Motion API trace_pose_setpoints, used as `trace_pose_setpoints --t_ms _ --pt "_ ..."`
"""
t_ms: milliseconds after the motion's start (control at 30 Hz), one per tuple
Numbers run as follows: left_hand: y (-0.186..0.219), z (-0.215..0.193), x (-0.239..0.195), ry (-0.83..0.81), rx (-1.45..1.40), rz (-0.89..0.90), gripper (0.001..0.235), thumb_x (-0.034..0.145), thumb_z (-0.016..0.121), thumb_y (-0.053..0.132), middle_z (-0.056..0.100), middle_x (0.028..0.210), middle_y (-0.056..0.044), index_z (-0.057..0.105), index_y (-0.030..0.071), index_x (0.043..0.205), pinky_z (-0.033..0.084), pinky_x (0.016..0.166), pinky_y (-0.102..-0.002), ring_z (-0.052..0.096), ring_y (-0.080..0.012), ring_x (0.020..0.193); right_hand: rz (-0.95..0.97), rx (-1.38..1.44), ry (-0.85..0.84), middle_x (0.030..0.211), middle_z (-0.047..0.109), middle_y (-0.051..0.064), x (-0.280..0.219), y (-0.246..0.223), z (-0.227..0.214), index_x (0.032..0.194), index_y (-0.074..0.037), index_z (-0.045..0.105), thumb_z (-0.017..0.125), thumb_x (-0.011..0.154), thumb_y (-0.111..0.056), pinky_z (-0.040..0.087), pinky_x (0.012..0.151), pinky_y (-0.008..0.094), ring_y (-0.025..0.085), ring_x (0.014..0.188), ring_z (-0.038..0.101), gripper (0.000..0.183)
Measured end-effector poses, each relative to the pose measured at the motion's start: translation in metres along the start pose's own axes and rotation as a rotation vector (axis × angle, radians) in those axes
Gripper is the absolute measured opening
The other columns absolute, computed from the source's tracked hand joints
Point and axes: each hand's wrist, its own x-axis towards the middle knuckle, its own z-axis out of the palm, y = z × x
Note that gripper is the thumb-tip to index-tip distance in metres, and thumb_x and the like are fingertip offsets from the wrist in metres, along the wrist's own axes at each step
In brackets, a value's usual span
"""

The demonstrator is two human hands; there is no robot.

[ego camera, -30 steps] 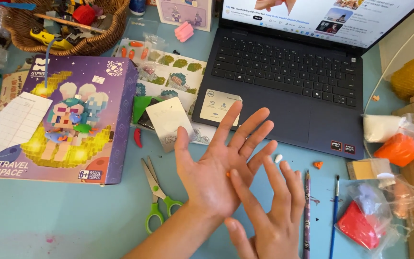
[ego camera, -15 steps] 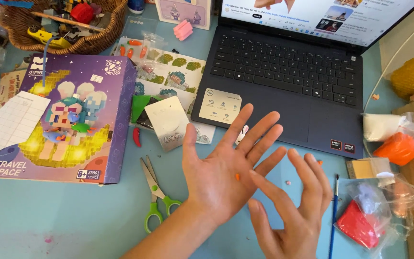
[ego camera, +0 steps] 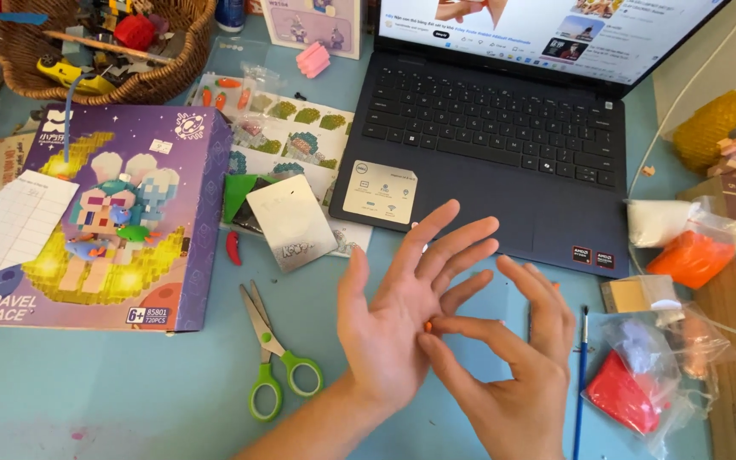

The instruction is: The person shapes small pieces of orange and white clay on a blue desk using their hands and a pencil. They roll the clay between their palms, use the pencil to carve details, and use a card to flatten the clay. They also open a bag of green clay.

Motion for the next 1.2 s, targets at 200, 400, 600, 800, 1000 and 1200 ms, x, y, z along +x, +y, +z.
trace_pose_setpoints --t_ms 200,400,600,800,1000,1200 --pt "-0.008 -0.001 -0.004 -0.037 0.133 0.139 0.072 0.093 0.026 0.057 0.045 0.147 -0.02 0.036 0.01 0.146 0.033 0.113 -0.045 0.043 -0.0309 0.137 0.25 0.143 -0.096 0.138 0.052 0.0 -0.005 0.001 0.001 0.083 -0.026 0.079 0.082 0.068 -0.019 0.046 0.091 0.039 0.019 0.131 0.044 0.017" --pt "-0.007 -0.006 0.002 -0.085 0.181 0.174 0.067 0.097 0.033 0.053 0.048 0.145 -0.02 0.04 0.006 0.143 0.036 0.113 -0.041 0.046 -0.0276 0.134 0.228 0.199 -0.052 0.135 0.057 0.002 0.001 0.003 -0.005 0.076 -0.022 0.077 0.08 0.07 -0.015 0.028 0.113 0.038 0.018 0.127 0.047 0.01" --pt "0.023 -0.025 0.06 -0.207 1.612 0.271 0.046 0.098 0.033 0.03 0.057 0.136 -0.011 0.047 0.009 0.136 0.034 0.105 -0.043 0.05 -0.0292 0.124 0.355 0.381 0.036 0.123 0.064 0.009 0.017 0.018 -0.033 0.083 -0.015 0.072 0.074 0.077 -0.008 0.042 0.104 0.035 0.013 0.124 0.057 0.01" --pt "0.005 -0.031 0.1 -0.269 2.087 -0.008 0.06 0.093 0.03 0.038 0.059 0.129 -0.01 0.032 0.011 0.147 0.005 0.116 -0.059 0.031 -0.0342 0.137 0.399 0.468 0.064 0.116 0.068 0.009 0.022 0.016 -0.042 0.082 -0.014 0.074 0.075 0.076 -0.009 0.044 0.099 0.031 0.014 0.117 0.061 0.008" --pt "0.005 -0.016 0.098 -0.378 1.95 -0.024 0.06 0.093 0.026 0.038 0.059 0.131 -0.012 0.033 0.012 0.147 -0.002 0.115 -0.059 0.032 -0.0305 0.138 0.403 0.488 0.059 0.117 0.068 0.006 0.022 0.016 -0.046 0.079 -0.015 0.074 0.074 0.075 -0.008 0.042 0.099 0.031 0.012 0.112 0.062 0.009" --pt "0.041 0.013 0.053 -0.331 1.685 0.473 0.04 0.098 0.047 0.025 0.064 0.12 -0.007 0.046 0.011 0.135 0.021 0.116 -0.058 0.058 -0.0223 0.118 0.53 0.675 0.038 0.116 0.069 0.011 0.021 0.028 -0.043 0.081 -0.012 0.072 0.07 0.08 -0.008 0.052 0.081 0.029 0.014 0.113 0.062 0.005"
